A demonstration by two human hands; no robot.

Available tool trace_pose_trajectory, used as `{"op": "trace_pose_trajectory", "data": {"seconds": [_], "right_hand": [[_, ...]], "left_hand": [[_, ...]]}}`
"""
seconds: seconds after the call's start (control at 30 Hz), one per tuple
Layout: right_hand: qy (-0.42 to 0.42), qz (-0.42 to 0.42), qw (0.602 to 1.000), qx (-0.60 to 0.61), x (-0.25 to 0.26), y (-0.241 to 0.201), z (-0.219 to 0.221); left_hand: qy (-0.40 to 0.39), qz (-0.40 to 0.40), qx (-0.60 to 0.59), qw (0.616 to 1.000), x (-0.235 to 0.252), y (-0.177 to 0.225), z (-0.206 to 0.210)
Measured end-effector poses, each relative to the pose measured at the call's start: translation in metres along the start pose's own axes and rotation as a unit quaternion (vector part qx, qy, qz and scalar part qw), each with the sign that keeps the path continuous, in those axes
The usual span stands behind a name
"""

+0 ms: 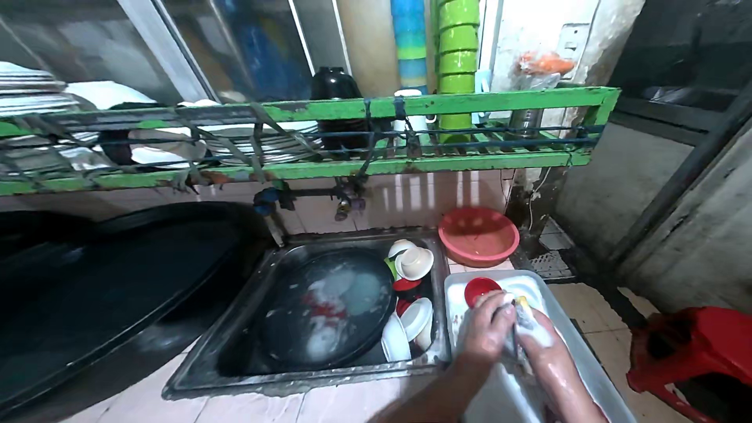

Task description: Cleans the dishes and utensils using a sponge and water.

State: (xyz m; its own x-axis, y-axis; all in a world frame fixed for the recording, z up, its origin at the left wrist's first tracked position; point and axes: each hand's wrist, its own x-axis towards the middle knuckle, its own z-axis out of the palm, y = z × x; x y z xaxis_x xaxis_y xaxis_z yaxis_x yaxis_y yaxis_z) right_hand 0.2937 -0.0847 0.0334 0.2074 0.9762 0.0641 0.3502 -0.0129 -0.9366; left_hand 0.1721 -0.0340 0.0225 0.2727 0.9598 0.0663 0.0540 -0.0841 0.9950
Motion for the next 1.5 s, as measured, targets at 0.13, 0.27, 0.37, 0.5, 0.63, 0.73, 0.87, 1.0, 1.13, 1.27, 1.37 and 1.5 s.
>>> {"op": "trace_pose_trajectory", "data": {"seconds": [0.13,0.27,0.37,0.5,0.63,0.73,0.87,1.0,1.13,1.27,1.37,1.5], "right_hand": [[-0.109,-0.183,0.951,-0.224,-0.022,-0.006,-0.009],[-0.140,-0.240,0.933,-0.228,-0.026,0.002,-0.013],[-0.005,-0.039,0.996,-0.075,-0.004,0.002,-0.009],[-0.072,-0.138,0.957,-0.244,-0.023,-0.016,-0.011],[-0.138,-0.220,0.932,-0.252,-0.030,-0.003,-0.015],[-0.019,-0.048,0.994,-0.095,-0.007,0.003,-0.015],[-0.117,-0.190,0.946,-0.236,-0.017,0.000,-0.025],[-0.212,-0.445,0.790,-0.364,-0.002,-0.006,-0.042],[-0.063,-0.508,0.773,-0.376,0.021,0.026,-0.046],[-0.029,-0.153,0.979,-0.128,-0.007,0.016,-0.019],[-0.038,0.144,0.964,0.221,-0.009,0.000,-0.015],[0.016,0.229,0.935,0.272,0.006,-0.006,-0.022]], "left_hand": [[-0.145,-0.091,0.050,0.984,0.002,0.009,-0.019],[-0.183,-0.184,-0.074,0.963,0.004,0.012,-0.023],[-0.023,-0.008,-0.057,0.998,0.003,-0.003,0.007],[-0.105,-0.015,0.069,0.992,-0.001,0.007,-0.005],[-0.212,-0.196,-0.032,0.957,0.008,0.012,-0.018],[-0.100,-0.108,-0.070,0.987,0.007,0.006,0.005],[-0.147,-0.156,-0.080,0.974,0.003,0.014,-0.004],[-0.272,-0.186,-0.093,0.940,0.002,0.008,-0.032],[-0.183,-0.152,-0.101,0.966,0.003,0.027,-0.014],[-0.061,-0.008,0.060,0.996,0.013,0.024,0.000],[-0.024,0.185,0.183,0.965,0.006,0.008,0.000],[0.020,0.305,0.185,0.934,-0.007,-0.018,0.020]]}}
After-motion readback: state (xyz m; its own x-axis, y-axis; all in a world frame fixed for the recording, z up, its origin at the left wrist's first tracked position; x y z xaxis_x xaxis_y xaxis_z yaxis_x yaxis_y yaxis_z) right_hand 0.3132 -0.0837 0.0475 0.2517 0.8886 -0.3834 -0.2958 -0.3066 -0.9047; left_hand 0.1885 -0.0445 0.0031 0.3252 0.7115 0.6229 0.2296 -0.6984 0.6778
